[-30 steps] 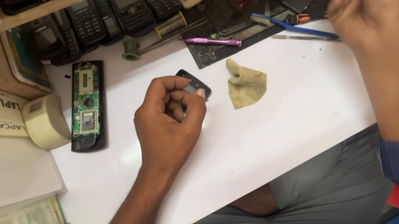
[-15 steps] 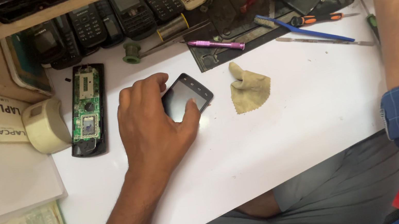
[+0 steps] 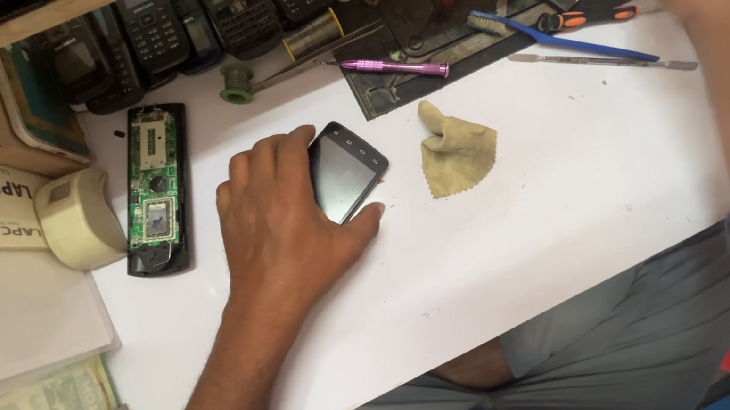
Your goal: The person disassembles a smartphone at a repair workbench, using a screwdriver to unscrew the back cover and removing the battery. They then handle a second phone, wipe its screen with a cloth, and continue unscrewing components with the screwdriver.
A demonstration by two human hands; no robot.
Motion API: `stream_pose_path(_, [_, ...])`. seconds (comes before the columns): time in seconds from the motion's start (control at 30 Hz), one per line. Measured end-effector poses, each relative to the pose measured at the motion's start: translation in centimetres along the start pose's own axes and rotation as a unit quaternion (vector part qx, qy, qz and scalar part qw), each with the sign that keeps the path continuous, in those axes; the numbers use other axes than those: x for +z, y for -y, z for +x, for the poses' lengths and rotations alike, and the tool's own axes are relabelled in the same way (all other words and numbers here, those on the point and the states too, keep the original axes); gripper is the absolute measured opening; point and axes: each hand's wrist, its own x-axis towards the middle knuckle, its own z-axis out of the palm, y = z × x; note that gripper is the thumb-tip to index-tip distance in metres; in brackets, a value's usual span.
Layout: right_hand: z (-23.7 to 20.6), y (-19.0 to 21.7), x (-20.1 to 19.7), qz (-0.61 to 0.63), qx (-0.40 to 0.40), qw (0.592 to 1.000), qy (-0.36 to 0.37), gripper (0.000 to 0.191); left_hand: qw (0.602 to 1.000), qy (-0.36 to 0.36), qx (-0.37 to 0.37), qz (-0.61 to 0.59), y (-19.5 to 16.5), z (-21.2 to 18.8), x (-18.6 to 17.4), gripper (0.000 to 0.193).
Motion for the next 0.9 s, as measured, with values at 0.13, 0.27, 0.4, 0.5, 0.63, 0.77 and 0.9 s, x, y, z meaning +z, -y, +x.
stream_pose_path(0.13, [-5.8, -0.5, 3.9, -0.121, -0.103, 0.967, 0.201, 0.020, 1.000, 0.001, 0.003, -0.001, 0.2, 0.0, 0.1, 0.084])
stream_pose_path(0.27, [-11.8, -1.1, 7.6, -0.377, -0.145, 0.870, 0.281, 0.043, 0.999, -0.033, 0.015, -0.014, 0.4, -0.2, 0.1, 0.081])
stream_pose_path(0.4, [-13.1, -2.4, 7.6, -0.401, -0.169, 0.858, 0.272, 0.028, 0.995, -0.074, 0.010, -0.064, 0.4, -0.4, -0.2, 0.076])
stream_pose_path(0.5, [-11.3, -3.4, 4.4, -0.373, -0.190, 0.890, 0.182, 0.018, 0.951, -0.052, -0.077, -0.294, 0.7, 0.1, -0.6, 0.072])
stream_pose_path(0.63, [-7.3, -4.0, -1.4, -0.323, -0.221, 0.919, 0.054, 0.012, 0.824, -0.022, -0.145, -0.547, 1.6, 0.6, -1.1, 0.068])
stream_pose_path(0.77, [-5.5, -4.0, -3.0, -0.456, -0.344, 0.820, 0.033, 0.025, 0.739, 0.023, -0.134, -0.660, 2.2, 0.6, -0.9, 0.069])
stream_pose_path(0.9, [-6.8, -2.8, 1.3, -0.430, -0.346, 0.829, 0.088, 0.025, 0.703, 0.047, -0.074, -0.706, 2.3, 0.5, -0.1, 0.075])
